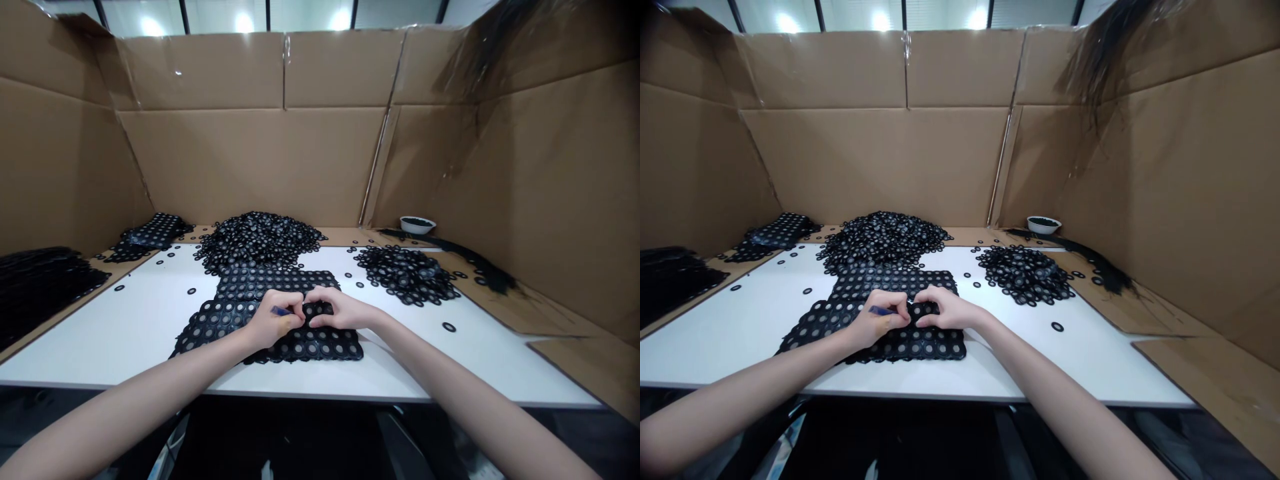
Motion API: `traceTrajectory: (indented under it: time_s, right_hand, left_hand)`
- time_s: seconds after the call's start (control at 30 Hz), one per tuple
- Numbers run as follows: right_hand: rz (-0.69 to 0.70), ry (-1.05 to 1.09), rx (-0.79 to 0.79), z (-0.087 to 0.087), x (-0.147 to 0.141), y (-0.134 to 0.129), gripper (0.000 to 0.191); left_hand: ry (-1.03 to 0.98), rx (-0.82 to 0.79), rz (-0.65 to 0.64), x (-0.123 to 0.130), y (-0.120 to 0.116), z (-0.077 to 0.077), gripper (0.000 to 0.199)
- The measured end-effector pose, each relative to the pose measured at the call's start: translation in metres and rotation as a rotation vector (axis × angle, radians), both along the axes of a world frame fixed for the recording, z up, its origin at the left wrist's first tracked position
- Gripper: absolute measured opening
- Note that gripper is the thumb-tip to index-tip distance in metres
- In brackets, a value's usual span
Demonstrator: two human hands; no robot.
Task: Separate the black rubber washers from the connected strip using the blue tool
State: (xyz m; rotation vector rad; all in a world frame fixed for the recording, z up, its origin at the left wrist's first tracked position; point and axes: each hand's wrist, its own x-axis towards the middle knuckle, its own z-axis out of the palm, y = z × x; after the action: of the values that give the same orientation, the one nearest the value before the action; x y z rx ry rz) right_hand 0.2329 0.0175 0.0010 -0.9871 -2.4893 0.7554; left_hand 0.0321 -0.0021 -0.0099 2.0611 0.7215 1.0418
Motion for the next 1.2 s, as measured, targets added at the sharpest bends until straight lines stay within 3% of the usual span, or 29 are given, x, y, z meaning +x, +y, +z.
traceTrajectory:
  time_s: [0.53,0.83,1.0,1.2]
  right_hand:
    - [0.055,0.065,0.003,-0.007,-0.002,0.004,0.016]
    - [0.002,-0.001,0.005,-0.005,0.001,0.003,0.033]
    - [-0.045,0.034,-0.068,0.001,0.001,-0.002,0.05]
    - [-0.105,0.008,-0.142,0.007,-0.001,-0.007,0.079]
  left_hand:
    - [0.183,0.004,-0.042,0.003,-0.006,0.005,0.015]
    - [0.206,-0.096,-0.064,-0.011,-0.01,0.017,0.009]
    - [0.122,-0.153,0.0,-0.014,-0.01,0.013,0.012]
    - [0.013,-0.26,-0.033,-0.014,-0.007,0.006,0.016]
